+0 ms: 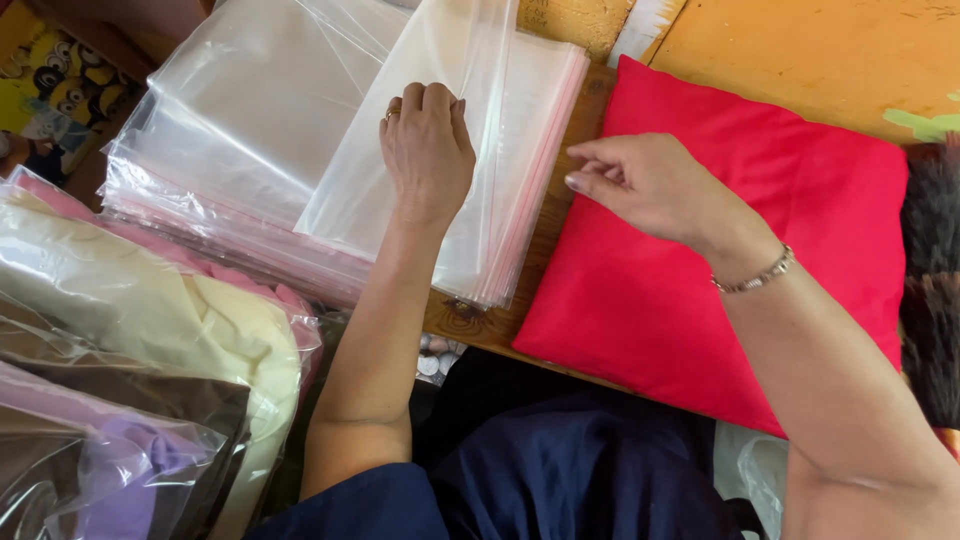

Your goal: A person cleans a red pillow with a duster, inserts it into a clear plastic zip-lock bag, smooths out the air, and seals the bag.

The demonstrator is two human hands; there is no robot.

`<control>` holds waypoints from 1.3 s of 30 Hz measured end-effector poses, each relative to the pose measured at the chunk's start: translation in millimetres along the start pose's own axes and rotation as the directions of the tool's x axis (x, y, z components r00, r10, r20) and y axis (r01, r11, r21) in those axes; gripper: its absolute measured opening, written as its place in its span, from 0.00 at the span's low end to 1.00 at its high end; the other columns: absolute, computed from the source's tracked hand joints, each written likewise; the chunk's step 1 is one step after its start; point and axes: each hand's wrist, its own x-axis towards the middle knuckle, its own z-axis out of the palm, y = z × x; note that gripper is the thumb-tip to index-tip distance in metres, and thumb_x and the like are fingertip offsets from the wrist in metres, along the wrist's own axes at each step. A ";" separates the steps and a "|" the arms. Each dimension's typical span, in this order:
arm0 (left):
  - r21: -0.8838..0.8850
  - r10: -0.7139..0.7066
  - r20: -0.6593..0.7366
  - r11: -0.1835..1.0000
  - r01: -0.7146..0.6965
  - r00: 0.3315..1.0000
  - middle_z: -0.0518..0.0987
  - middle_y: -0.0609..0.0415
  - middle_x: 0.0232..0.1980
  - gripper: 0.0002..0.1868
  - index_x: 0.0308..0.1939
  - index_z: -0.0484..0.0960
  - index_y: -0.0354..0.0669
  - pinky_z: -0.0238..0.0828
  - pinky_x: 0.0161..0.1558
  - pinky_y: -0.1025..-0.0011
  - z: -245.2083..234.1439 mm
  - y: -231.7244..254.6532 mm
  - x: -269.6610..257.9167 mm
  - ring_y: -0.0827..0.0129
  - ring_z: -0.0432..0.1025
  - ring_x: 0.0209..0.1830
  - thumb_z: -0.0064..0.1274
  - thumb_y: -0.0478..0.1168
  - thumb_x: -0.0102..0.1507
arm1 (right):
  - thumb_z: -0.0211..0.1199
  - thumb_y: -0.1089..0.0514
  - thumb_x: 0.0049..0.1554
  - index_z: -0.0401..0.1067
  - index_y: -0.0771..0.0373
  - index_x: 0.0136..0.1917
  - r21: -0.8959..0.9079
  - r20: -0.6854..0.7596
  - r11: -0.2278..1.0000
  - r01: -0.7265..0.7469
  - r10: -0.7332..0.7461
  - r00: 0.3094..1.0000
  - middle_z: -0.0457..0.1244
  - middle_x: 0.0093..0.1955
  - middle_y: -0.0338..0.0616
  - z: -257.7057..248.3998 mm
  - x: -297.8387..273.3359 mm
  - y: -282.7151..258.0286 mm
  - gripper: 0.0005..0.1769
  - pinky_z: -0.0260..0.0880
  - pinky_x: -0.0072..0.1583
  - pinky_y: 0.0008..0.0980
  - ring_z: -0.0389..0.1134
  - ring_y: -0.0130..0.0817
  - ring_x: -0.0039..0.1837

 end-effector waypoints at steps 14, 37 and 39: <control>-0.225 -0.038 -0.009 0.974 0.035 0.999 0.70 0.51 0.41 0.04 0.40 0.66 0.39 0.62 0.35 0.61 -35.4 20.1 3.0 0.54 0.68 0.37 0.44 0.35 0.63 | 0.63 0.46 0.47 0.61 0.60 0.40 0.795 0.113 0.575 -0.194 0.175 0.978 0.64 0.36 0.49 55.4 113.5 3.5 0.19 0.69 0.39 0.31 0.67 0.36 0.34; 0.274 -0.112 0.857 0.926 -0.260 0.503 0.35 0.41 0.75 0.35 0.73 0.35 0.59 0.33 0.58 0.26 0.4 75.3 -8.2 0.36 0.31 0.72 0.24 0.61 0.64 | 0.58 0.64 0.57 0.60 0.60 0.33 0.345 -0.389 0.936 0.072 0.072 0.918 0.62 0.29 0.41 32.7 125.5 46.6 0.12 0.65 0.31 0.27 0.66 0.25 0.32; 0.237 -0.133 0.854 0.960 -0.147 0.504 0.29 0.41 0.75 0.37 0.73 0.34 0.57 0.22 0.60 0.27 -4.0 72.1 -7.6 0.35 0.23 0.71 0.26 0.60 0.64 | 0.58 0.65 0.56 0.74 0.62 0.47 0.175 -0.524 0.956 0.236 -0.113 0.844 0.62 0.33 0.35 26.1 118.4 54.5 0.06 0.61 0.35 0.23 0.60 0.22 0.34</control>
